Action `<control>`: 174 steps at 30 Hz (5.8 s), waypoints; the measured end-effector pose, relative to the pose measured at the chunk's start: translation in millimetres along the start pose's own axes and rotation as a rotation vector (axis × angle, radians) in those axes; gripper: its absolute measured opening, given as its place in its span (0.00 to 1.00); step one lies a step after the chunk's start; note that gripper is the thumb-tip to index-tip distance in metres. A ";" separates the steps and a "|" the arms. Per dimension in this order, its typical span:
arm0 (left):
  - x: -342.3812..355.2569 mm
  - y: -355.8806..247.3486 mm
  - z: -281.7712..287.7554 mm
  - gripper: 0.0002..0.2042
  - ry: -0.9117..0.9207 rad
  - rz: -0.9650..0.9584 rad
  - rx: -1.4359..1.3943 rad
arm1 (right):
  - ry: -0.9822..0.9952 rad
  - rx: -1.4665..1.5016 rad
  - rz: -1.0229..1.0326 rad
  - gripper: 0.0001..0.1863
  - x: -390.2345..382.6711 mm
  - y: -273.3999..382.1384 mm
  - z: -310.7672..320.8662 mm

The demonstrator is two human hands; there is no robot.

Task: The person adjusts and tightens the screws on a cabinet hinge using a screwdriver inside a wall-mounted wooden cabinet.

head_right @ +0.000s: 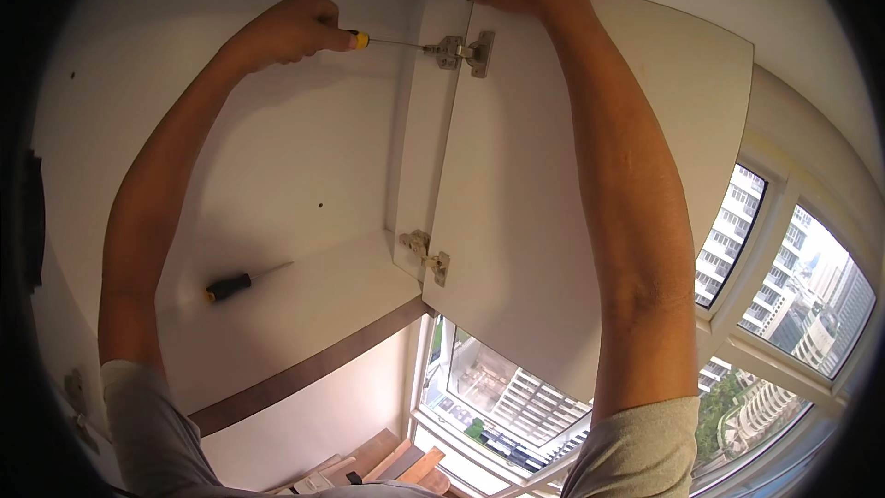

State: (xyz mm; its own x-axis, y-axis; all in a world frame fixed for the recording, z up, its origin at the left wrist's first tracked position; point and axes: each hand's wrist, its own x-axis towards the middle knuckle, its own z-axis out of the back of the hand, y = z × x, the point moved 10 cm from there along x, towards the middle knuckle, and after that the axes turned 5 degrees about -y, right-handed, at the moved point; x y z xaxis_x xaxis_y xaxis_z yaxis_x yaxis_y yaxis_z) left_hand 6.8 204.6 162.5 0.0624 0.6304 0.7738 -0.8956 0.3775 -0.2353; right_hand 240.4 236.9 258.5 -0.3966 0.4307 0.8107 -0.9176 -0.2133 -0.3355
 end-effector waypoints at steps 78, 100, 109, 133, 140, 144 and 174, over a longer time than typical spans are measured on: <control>-153.2 32.6 -107.2 0.24 0.484 0.069 0.366 | -0.104 -0.232 -0.071 0.36 -76.5 -50.5 88.1; -281.3 124.2 -148.7 0.19 0.416 0.187 0.771 | -0.824 1.361 -0.222 0.53 -386.7 -57.4 48.5; -300.7 -82.4 -99.5 0.37 0.075 0.005 -0.402 | -0.710 1.366 -0.023 0.46 -370.9 31.5 82.8; -406.1 -74.7 -52.7 0.19 -0.601 0.482 -0.434 | -0.570 1.290 -0.246 0.23 -300.9 59.2 -85.9; -404.6 -45.1 -46.0 0.23 -0.599 0.575 -0.364 | -0.389 1.185 -0.358 0.27 -293.7 53.4 -179.1; -406.3 -23.8 -42.4 0.23 -0.628 0.610 -0.288 | -0.395 1.216 -0.355 0.32 -297.5 65.2 -191.4; -592.8 22.4 21.8 0.14 -1.208 0.503 -0.344 | -0.512 1.111 -0.409 0.38 -340.1 81.0 -165.0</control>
State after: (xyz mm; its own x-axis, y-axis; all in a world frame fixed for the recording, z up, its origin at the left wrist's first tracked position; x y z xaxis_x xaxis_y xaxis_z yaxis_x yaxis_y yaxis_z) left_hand -59.9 -175.4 -288.7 -0.8190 -0.1685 0.5484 -0.5408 0.5459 -0.6400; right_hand 296.3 217.8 -123.6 0.1890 0.3065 0.9329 -0.3552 -0.8644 0.3559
